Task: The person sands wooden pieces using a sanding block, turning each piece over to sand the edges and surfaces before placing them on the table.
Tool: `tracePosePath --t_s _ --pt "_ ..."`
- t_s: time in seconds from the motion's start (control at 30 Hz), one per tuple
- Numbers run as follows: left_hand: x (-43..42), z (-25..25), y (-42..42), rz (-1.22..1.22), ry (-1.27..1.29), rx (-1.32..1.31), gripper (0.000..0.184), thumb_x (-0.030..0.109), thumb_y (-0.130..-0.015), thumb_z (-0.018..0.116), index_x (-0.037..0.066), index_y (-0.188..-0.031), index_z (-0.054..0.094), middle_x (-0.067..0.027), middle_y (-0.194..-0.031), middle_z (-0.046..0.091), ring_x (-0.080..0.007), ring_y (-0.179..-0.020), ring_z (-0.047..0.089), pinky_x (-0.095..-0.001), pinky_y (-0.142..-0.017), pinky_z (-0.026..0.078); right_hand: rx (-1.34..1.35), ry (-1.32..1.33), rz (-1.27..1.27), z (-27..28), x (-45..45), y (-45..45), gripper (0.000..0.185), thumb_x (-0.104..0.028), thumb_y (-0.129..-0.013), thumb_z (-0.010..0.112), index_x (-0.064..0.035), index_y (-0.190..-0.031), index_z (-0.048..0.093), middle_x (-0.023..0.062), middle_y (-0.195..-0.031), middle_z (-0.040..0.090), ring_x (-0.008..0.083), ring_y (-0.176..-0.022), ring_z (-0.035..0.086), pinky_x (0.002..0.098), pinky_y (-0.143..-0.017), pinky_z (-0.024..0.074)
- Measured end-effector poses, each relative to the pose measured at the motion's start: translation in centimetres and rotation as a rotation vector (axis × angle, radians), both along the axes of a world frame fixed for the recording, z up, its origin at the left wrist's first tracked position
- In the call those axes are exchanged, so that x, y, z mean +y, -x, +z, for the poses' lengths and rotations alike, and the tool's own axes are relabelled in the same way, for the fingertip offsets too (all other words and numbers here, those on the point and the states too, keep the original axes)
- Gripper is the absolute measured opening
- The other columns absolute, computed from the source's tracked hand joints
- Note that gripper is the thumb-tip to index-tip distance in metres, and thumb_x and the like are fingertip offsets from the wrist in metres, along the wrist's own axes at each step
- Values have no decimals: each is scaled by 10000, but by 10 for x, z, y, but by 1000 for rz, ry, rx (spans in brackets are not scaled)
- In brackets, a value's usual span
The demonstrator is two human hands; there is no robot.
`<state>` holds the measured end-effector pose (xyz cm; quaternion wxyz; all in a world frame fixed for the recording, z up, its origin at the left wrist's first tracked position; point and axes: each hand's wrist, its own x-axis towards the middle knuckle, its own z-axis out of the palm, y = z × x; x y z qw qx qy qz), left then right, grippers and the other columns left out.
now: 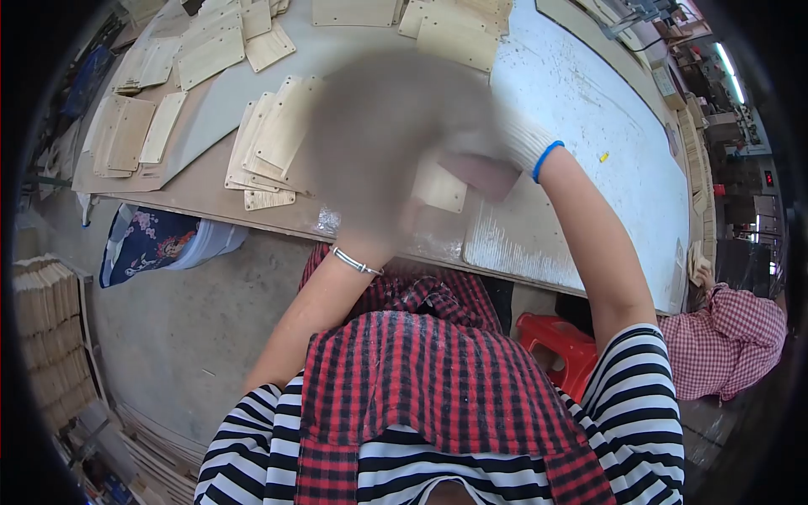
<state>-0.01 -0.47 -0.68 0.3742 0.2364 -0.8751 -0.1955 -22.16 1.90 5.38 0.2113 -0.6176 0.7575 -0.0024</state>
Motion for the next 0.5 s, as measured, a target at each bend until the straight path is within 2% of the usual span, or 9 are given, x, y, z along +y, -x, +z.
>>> tracePosePath --t_s 0.1,0.17,0.27,0.37,0.43,0.47,0.5 --pt "1 -1 -3 -1 9 21 420 129 -720 677 8 -1100 543 -182 -952 536 -351 -904 532 -435 -794 448 -77 131 -48 -11 -7 -1 480 -202 -833 582 -31 -1263 455 146 -1235 527 259 -1138 503 371 -954 414" --pt "1 -2 -1 -8 19 29 425 125 -713 681 7 -1098 543 -185 -941 531 -355 -896 530 -439 -791 447 3 207 -3 -22 -9 -6 477 -206 -833 582 -30 -1259 458 147 -1229 531 258 -1134 505 371 -951 417" --pt "0 -2 -1 -12 45 32 433 119 -703 687 6 -1096 543 -190 -925 524 -363 -885 527 -446 -786 445 93 -15 34 -6 -7 -3 473 -211 -834 581 -28 -1254 461 147 -1220 536 257 -1127 509 371 -945 421" --pt "3 1 -1 2 114 68 441 113 -693 693 5 -1093 543 -195 -908 517 -370 -873 524 -453 -782 443 99 -172 -97 1 -15 -1 469 -217 -836 581 -27 -1248 465 147 -1211 541 255 -1121 512 371 -939 425" --pt "3 -3 -1 -17 54 52 433 116 -703 686 6 -1097 542 -191 -925 523 -363 -883 528 -446 -786 445 -224 7 -326 -21 -2 -6 430 -239 -845 567 -24 -1211 494 145 -1170 563 261 -1094 527 362 -922 435" --pt "2 -5 0 -24 24 40 429 118 -708 683 6 -1098 542 -188 -934 526 -360 -889 529 -443 -789 446 -556 205 -556 -38 7 -13 400 -261 -855 553 -21 -1173 524 143 -1129 586 266 -1068 543 353 -905 444" --pt "1 -6 -1 -30 9 31 425 119 -714 679 6 -1100 542 -186 -942 529 -357 -894 531 -439 -791 446 -84 499 -278 -56 13 -26 371 -279 -857 548 -13 -1114 561 144 -1049 617 288 -994 576 354 -866 467"
